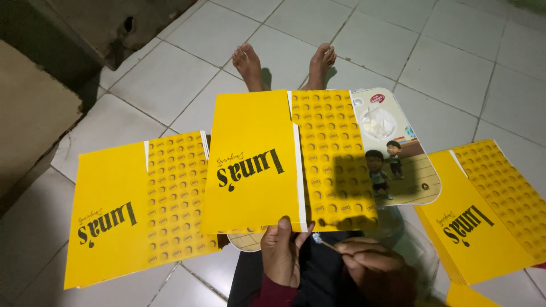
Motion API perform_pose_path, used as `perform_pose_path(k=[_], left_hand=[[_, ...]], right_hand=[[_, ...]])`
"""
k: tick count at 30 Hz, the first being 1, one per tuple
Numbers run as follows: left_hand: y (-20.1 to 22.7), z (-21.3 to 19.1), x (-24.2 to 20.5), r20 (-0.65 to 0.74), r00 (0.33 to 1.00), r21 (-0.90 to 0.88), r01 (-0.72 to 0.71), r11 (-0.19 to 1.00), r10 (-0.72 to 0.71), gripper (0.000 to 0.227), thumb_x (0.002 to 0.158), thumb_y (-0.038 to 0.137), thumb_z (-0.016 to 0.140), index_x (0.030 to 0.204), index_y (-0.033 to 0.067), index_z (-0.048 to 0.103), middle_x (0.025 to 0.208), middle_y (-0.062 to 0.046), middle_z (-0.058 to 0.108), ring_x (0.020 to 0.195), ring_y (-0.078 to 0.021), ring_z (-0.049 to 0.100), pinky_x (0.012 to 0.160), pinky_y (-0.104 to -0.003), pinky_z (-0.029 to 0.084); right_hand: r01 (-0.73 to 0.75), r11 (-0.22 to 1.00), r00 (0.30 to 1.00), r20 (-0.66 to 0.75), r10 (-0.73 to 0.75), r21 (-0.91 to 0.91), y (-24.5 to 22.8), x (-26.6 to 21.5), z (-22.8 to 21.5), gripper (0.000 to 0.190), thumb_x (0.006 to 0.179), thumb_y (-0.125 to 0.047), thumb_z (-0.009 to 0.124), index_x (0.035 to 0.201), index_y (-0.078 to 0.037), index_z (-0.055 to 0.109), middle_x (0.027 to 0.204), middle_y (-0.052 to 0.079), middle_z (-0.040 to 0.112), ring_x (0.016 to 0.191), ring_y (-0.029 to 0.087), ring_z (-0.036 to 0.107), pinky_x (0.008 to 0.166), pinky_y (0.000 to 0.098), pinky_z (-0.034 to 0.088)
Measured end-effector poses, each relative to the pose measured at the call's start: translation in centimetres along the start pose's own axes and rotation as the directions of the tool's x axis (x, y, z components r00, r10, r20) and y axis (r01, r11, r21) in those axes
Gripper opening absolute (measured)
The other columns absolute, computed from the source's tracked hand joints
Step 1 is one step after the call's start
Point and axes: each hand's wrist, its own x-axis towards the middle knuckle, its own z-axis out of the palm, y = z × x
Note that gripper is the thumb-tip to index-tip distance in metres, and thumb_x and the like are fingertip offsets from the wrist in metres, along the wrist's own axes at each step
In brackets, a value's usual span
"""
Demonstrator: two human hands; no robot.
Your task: Assembling yellow paper folders by applying glue to the edges and folding them into shape.
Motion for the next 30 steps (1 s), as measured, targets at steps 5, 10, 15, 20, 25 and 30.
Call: perform_pose_path(k=[5, 10, 15, 20, 25, 30], left_hand=[[-0.3, 0.2, -0.5, -0.092, 0.996, 0.072, 0.015, 0.997, -0.008, 0.024, 0.097, 0.019, 0.069, 0.085, -0.0017, 0.066, 0.081, -0.011, 0.063, 0.074, -0.0188, 0.060, 0.074, -0.036, 0.054], [-0.2, 0.7, -0.5, -0.097, 0.995, 0.087, -0.013, 0.996, 0.021, 0.028, 0.096, 0.020, 0.069, 0.089, -0.0078, 0.070, 0.085, -0.018, 0.071, 0.076, -0.0229, 0.067, 0.073, -0.035, 0.057], [-0.4, 0.6, -0.5, -0.081, 0.996, 0.089, -0.029, 0.996, 0.036, 0.027, 0.095, 0.019, 0.070, 0.085, -0.0069, 0.069, 0.082, -0.018, 0.071, 0.076, -0.0238, 0.068, 0.076, -0.038, 0.059], [-0.5, 0.6, -0.6, -0.093, 0.995, 0.102, -0.035, 0.994, 0.045, 0.026, 0.094, 0.019, 0.070, 0.087, -0.0056, 0.071, 0.082, -0.017, 0.072, 0.076, -0.0242, 0.069, 0.079, -0.041, 0.060], [-0.4, 0.7, -0.7, -0.104, 0.994, 0.087, -0.031, 0.996, 0.040, 0.029, 0.094, 0.020, 0.072, 0.076, -0.0017, 0.067, 0.076, -0.014, 0.067, 0.070, -0.0209, 0.064, 0.069, -0.034, 0.053], [-0.7, 0.4, -0.6, -0.099, 0.994, 0.076, -0.034, 0.997, 0.042, 0.027, 0.096, 0.019, 0.072, 0.076, 0.0018, 0.066, 0.074, -0.009, 0.064, 0.067, -0.0168, 0.059, 0.067, -0.032, 0.050]], right_hand=[[0.074, 0.957, 0.982, 0.186, -0.022, -0.280, -1.1, 1.4, 1.5, 0.038, 0.073, 0.008, 0.078, 0.096, -0.010, 0.053, 0.089, 0.008, 0.077, 0.083, 0.019, 0.081, 0.075, 0.0299, 0.069], [0.058, 0.854, 0.934, 0.331, 0.137, -0.517, -2.0, 3.4, 1.5, 0.015, 0.075, 0.000, 0.079, 0.079, -0.002, 0.064, 0.091, 0.007, 0.080, 0.082, 0.017, 0.079, 0.070, 0.0242, 0.064], [0.183, 0.797, 0.946, 0.324, 0.016, -0.575, -2.4, 4.2, 2.1, 0.019, 0.076, 0.001, 0.081, 0.084, -0.002, 0.064, 0.089, 0.006, 0.079, 0.085, 0.016, 0.078, 0.072, 0.0243, 0.064], [0.186, 0.788, 0.921, 0.384, 0.069, -0.587, -1.6, 3.3, 1.7, 0.013, 0.075, 0.001, 0.079, 0.078, 0.000, 0.067, 0.087, 0.007, 0.079, 0.080, 0.015, 0.078, 0.068, 0.0232, 0.063], [0.090, 0.812, 0.889, 0.414, 0.195, -0.576, -2.0, 2.9, 1.4, 0.009, 0.075, 0.000, 0.077, 0.080, 0.000, 0.070, 0.089, 0.008, 0.080, 0.084, 0.019, 0.078, 0.069, 0.0251, 0.063], [0.019, 0.829, 0.943, 0.286, 0.171, -0.559, -2.3, 3.2, 1.8, 0.021, 0.074, -0.004, 0.081, 0.086, -0.007, 0.064, 0.090, 0.004, 0.081, 0.076, 0.014, 0.080, 0.062, 0.0221, 0.063]])
